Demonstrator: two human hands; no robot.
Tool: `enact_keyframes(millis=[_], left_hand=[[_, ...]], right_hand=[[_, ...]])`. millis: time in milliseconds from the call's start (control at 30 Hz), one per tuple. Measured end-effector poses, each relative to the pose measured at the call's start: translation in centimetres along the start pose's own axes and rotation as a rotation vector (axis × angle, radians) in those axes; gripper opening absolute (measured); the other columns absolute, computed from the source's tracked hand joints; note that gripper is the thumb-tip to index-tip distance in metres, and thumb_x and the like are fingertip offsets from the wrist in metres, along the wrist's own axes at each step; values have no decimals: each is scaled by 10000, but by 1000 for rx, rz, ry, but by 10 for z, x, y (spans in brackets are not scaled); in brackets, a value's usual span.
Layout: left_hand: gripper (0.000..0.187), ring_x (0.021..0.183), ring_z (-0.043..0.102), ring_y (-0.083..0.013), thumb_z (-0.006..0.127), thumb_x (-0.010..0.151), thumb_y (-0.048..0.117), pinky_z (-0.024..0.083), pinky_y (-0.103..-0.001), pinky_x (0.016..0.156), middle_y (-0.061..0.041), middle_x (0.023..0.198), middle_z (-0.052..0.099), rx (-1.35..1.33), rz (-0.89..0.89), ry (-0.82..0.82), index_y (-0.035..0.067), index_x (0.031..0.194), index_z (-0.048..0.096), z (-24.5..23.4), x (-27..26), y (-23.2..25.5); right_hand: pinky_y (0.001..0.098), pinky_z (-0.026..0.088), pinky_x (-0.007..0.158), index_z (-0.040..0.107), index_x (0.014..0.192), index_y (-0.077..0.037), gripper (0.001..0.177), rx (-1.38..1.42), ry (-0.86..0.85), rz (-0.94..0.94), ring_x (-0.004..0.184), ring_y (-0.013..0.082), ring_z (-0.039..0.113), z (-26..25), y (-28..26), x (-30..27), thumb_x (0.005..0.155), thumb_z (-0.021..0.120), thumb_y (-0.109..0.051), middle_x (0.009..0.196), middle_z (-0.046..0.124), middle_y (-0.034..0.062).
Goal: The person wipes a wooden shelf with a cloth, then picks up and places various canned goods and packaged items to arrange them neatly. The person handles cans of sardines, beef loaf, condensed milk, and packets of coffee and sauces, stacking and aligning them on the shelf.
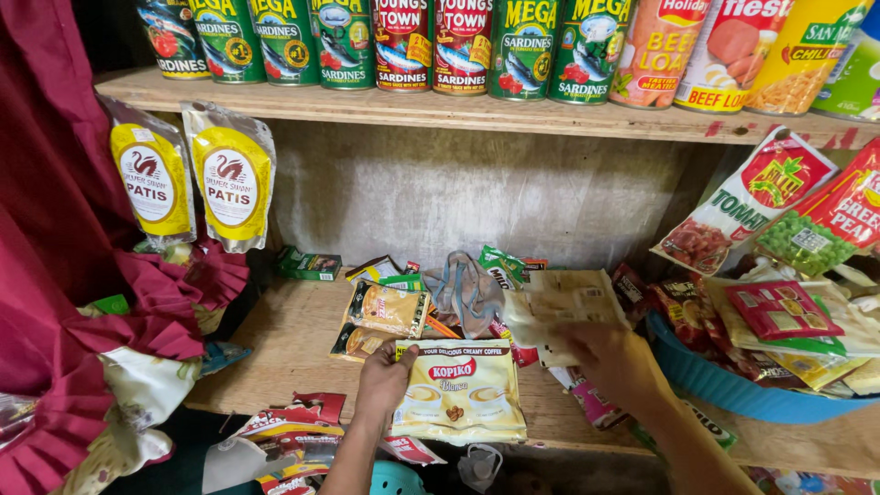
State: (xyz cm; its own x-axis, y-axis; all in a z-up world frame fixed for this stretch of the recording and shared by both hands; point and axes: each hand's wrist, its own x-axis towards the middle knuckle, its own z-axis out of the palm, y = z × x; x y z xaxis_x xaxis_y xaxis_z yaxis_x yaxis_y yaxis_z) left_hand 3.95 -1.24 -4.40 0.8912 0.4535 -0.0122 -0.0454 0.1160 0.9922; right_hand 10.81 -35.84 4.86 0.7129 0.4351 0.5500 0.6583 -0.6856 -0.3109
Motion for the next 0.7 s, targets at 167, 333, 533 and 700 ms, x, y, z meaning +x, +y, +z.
enact_keyframes(millis=[167, 333, 533, 700], left_hand=[[388, 799, 658, -130, 651, 963, 299, 526, -280, 733, -122, 973, 783, 8, -15, 21, -24, 1160, 736, 1, -7, 12], [715, 991, 721, -200, 418, 1046, 590, 531, -304, 883, -180, 1159, 758, -43, -283, 78, -41, 1281, 658, 0, -18, 40], [606, 1055, 697, -139, 735, 897, 332, 513, -276, 928, -121, 1211, 763, 12, -142, -10, 12, 1386, 574, 0, -26, 43], [584, 977, 721, -176, 681, 929, 290, 554, -306, 858, -138, 1158, 784, 13, -129, 0, -37, 1401, 577, 2, -19, 31]], right_hand=[[377, 563, 735, 715, 1133, 8, 256, 907, 272, 264, 777, 211, 710, 6, -24, 5, 1007, 642, -202, 934, 768, 147], [370, 570, 807, 691, 1179, 6, 253, 1167, -6, 754, 829, 193, 697, 59, -54, -4, 979, 656, -146, 1045, 735, 145], [530, 561, 714, 697, 1146, 33, 280, 1246, -132, 931, 765, 253, 689, 95, -83, -19, 968, 627, -172, 931, 725, 128], [437, 569, 866, 754, 1177, -41, 292, 734, -126, 526, 909, 210, 695, 80, -72, -5, 969, 636, -210, 1035, 784, 95]])
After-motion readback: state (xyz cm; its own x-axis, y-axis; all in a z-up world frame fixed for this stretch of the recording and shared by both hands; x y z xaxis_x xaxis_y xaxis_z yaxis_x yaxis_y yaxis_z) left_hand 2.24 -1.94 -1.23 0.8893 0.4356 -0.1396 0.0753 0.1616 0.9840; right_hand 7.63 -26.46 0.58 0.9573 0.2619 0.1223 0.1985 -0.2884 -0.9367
